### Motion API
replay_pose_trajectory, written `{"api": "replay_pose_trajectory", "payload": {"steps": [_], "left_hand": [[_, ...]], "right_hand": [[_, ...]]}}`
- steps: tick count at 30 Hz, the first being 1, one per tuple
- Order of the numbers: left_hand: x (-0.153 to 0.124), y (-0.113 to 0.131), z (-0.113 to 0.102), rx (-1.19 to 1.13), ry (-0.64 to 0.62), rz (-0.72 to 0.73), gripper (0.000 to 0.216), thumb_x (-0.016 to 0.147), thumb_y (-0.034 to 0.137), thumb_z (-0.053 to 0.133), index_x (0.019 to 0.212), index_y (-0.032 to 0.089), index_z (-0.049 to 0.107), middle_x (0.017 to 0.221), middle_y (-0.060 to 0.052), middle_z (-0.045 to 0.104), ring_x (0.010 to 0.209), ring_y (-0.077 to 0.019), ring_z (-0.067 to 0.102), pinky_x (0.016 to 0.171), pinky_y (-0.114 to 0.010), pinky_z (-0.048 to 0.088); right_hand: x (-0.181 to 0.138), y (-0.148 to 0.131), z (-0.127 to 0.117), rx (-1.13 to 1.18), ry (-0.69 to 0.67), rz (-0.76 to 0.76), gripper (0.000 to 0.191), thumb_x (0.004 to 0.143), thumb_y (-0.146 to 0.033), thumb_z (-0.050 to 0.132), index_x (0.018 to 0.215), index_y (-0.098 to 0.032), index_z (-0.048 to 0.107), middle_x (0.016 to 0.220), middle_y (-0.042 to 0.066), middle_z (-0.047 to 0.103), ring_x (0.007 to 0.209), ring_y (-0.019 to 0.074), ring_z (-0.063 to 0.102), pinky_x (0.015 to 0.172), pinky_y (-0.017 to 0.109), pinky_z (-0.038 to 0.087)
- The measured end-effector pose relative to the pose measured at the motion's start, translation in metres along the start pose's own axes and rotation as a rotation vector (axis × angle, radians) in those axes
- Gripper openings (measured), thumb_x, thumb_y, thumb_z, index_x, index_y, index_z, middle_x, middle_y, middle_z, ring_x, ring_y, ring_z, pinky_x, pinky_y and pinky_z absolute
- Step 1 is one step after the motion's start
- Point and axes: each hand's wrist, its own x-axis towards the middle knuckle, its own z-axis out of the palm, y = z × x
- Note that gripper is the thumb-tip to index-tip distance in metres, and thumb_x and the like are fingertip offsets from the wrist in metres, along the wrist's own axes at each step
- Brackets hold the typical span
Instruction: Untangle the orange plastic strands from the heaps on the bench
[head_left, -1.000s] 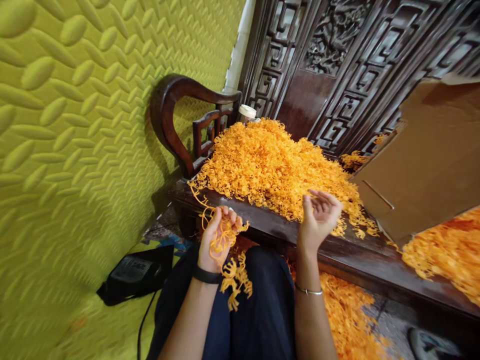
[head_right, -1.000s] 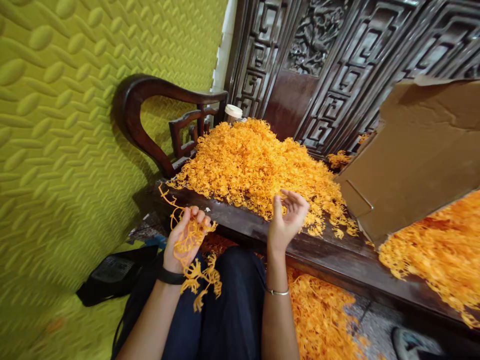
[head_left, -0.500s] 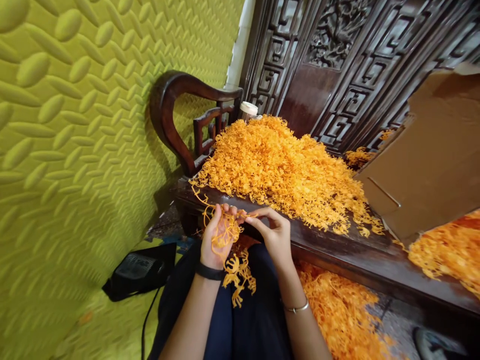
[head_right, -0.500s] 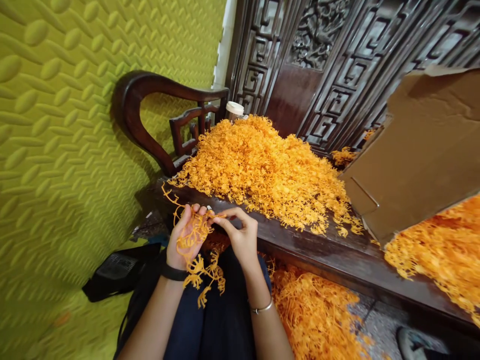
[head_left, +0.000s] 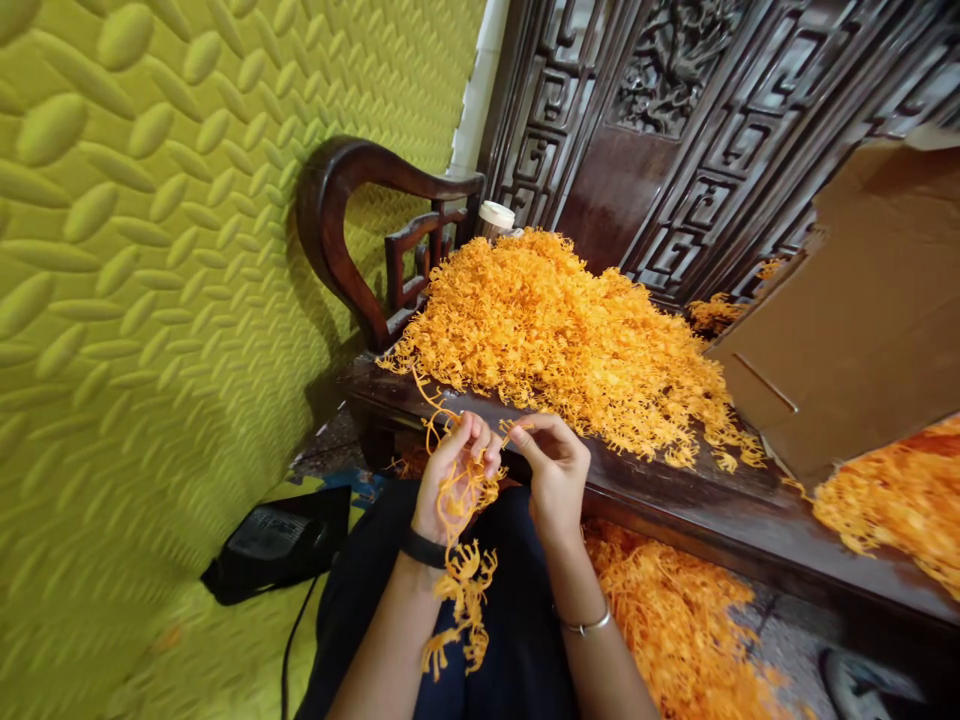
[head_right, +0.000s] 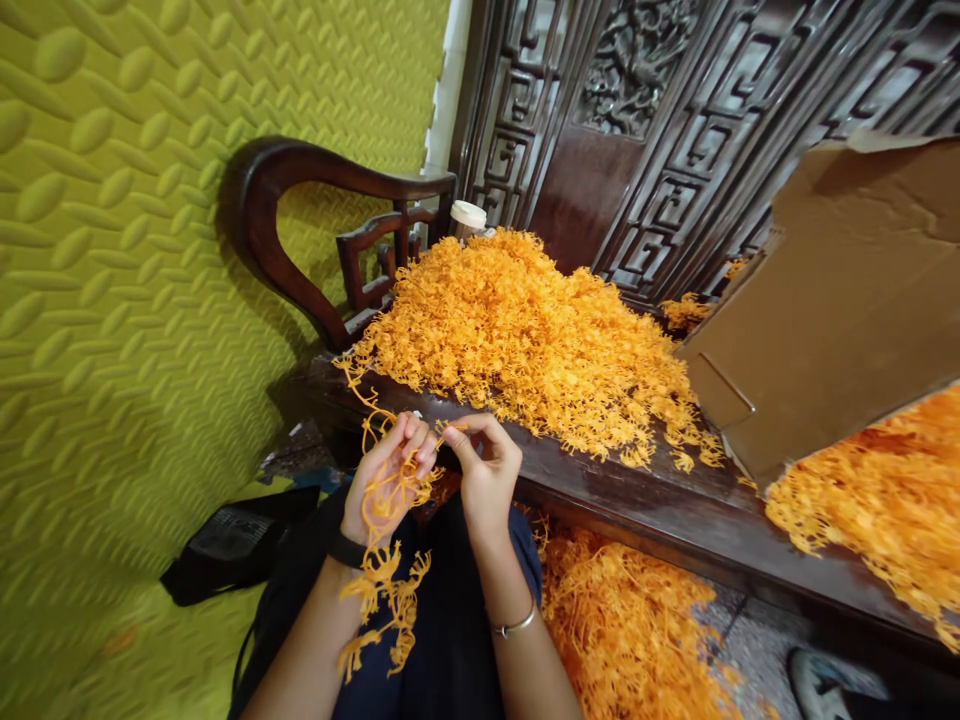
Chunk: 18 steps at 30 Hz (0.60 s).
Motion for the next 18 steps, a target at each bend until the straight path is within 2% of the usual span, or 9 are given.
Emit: {"api": "replay_pose_trajectory", "payload": {"steps": [2,5,7,9,11,13,15,17,18], "left_hand": [[-0.002,0.000,0.001,-0.012,-0.009,-0.032,0.025,0.088,0.021,0.047,0.065,0.014,0.049,0.055,0.004,0.032,0.051,-0.0071,0.039,0.046,-0.016,0.036],[-0.006,0.004,-0.002,0.002,-0.024,-0.097,0.023,0.086,0.020,0.049,0.064,0.013,0.049,0.052,0.005,0.030,0.046,-0.0054,0.034,0.040,-0.014,0.031],[-0.007,0.008,-0.005,0.026,-0.004,-0.076,0.023,0.086,0.019,0.049,0.064,0.013,0.051,0.053,0.004,0.035,0.047,-0.0059,0.039,0.042,-0.015,0.035],[-0.006,0.011,-0.008,0.028,0.049,-0.023,0.024,0.087,0.020,0.048,0.065,0.012,0.053,0.057,0.001,0.045,0.056,-0.0083,0.049,0.052,-0.017,0.044],[-0.003,0.012,-0.009,-0.003,0.128,0.019,0.026,0.088,0.022,0.045,0.067,0.012,0.057,0.064,-0.002,0.053,0.069,-0.0119,0.057,0.066,-0.022,0.050],[-0.001,0.009,-0.011,-0.052,0.198,0.058,0.030,0.090,0.024,0.042,0.071,0.010,0.060,0.071,-0.005,0.059,0.078,-0.0149,0.062,0.076,-0.027,0.051],[0.002,0.006,-0.013,-0.095,0.230,0.097,0.032,0.091,0.024,0.040,0.072,0.010,0.062,0.074,-0.006,0.063,0.081,-0.0163,0.064,0.081,-0.030,0.051],[0.003,0.003,-0.015,-0.115,0.233,0.123,0.031,0.090,0.024,0.041,0.072,0.011,0.063,0.076,-0.007,0.065,0.084,-0.0176,0.065,0.084,-0.032,0.051],[0.003,0.003,-0.016,-0.120,0.234,0.131,0.030,0.089,0.025,0.043,0.073,0.011,0.063,0.077,-0.007,0.066,0.085,-0.0184,0.065,0.085,-0.033,0.051]], "right_hand": [[0.008,-0.008,-0.004,0.053,0.116,-0.042,0.007,0.072,-0.020,0.065,0.069,-0.016,0.061,0.066,-0.002,0.058,0.061,0.0102,0.052,0.058,0.024,0.041],[0.035,-0.026,-0.029,0.101,0.482,-0.236,0.009,0.072,-0.019,0.064,0.069,-0.015,0.057,0.065,-0.002,0.054,0.057,0.0083,0.050,0.054,0.022,0.039],[0.055,-0.035,-0.051,0.117,0.674,-0.367,0.011,0.070,-0.019,0.065,0.072,-0.014,0.056,0.068,-0.001,0.055,0.056,0.0080,0.050,0.054,0.024,0.040],[0.069,-0.034,-0.067,0.086,0.756,-0.475,0.019,0.069,-0.019,0.067,0.084,-0.014,0.055,0.072,0.000,0.055,0.061,0.0097,0.054,0.060,0.026,0.044],[0.074,-0.021,-0.070,-0.049,0.664,-0.483,0.027,0.071,-0.023,0.066,0.095,-0.016,0.053,0.081,0.002,0.056,0.074,0.0138,0.057,0.069,0.031,0.047],[0.071,-0.002,-0.063,-0.277,0.431,-0.379,0.034,0.072,-0.029,0.065,0.102,-0.018,0.054,0.100,0.008,0.055,0.096,0.0209,0.055,0.079,0.039,0.046],[0.062,0.013,-0.050,-0.484,0.241,-0.294,0.039,0.071,-0.034,0.065,0.106,-0.020,0.055,0.120,0.012,0.047,0.116,0.0278,0.044,0.088,0.047,0.041],[0.050,0.019,-0.038,-0.553,0.162,-0.302,0.039,0.073,-0.035,0.063,0.108,-0.021,0.056,0.126,0.013,0.043,0.123,0.0286,0.036,0.096,0.049,0.034],[0.043,0.017,-0.032,-0.522,0.114,-0.303,0.032,0.075,-0.035,0.061,0.104,-0.020,0.057,0.123,0.012,0.047,0.120,0.0268,0.040,0.097,0.047,0.033]]}}
